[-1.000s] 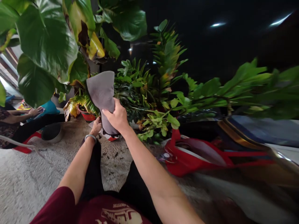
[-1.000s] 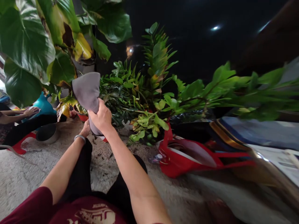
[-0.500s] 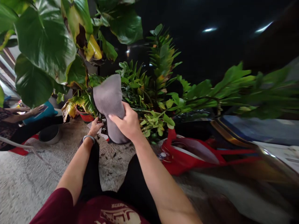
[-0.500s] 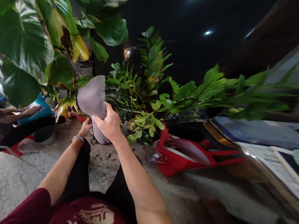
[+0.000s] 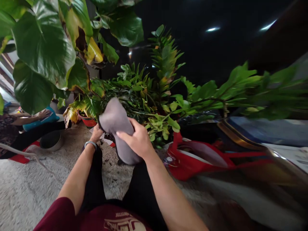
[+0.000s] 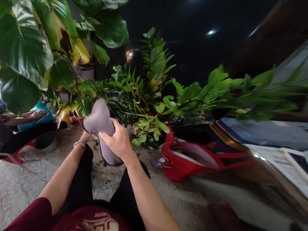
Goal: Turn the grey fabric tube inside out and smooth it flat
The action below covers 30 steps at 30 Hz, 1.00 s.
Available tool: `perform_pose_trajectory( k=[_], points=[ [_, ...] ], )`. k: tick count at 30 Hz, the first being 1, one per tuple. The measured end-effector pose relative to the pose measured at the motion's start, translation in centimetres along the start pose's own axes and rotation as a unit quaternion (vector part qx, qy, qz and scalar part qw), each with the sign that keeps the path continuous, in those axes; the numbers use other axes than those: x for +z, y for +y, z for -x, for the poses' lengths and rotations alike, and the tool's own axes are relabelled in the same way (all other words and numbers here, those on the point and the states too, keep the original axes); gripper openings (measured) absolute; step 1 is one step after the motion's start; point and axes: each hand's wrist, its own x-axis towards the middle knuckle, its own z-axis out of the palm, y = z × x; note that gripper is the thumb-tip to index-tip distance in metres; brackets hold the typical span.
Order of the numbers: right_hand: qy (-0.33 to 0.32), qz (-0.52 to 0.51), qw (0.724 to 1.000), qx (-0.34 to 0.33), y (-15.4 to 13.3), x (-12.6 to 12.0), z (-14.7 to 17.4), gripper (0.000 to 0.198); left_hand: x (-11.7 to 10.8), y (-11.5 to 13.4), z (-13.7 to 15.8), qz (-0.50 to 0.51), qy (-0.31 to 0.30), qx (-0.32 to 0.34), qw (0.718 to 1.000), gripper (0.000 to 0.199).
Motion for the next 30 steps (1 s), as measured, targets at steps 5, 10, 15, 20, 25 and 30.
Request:
perform_pose_trajectory(
  k=[5,10,15,20,25,30],
  points=[
    [0.014,0.035,0.998,0.044,1.9,4.8,-4.3,0.056,0.7,-0.2,0.3,0.018,-0.011,-0.006,1.000,0.037],
    [-0.054,0.028,0.986,0.157,5.9,4.5,3.5,0.051,0.1,0.2,0.3,0.003,-0.012,0.005,1.000,0.030],
    [0.019,-0.083,0.986,0.144,3.9,-2.0,5.2,0.046,0.4,1.2,1.0,0.043,-0.113,-0.094,0.988,0.037],
    [0.222,-0.098,0.959,0.145,4.7,-2.1,-1.6,0.055,1.6,2.2,1.8,0.175,-0.128,-0.094,0.972,0.035],
    [0.124,-0.150,0.944,0.265,6.5,1.6,3.2,0.049,2.1,2.3,2.1,0.137,-0.135,-0.100,0.976,0.044],
    [0.084,-0.164,0.959,0.216,2.9,-0.7,7.7,0.044,1.7,2.1,1.6,0.104,-0.135,-0.093,0.981,0.045]
  ],
)
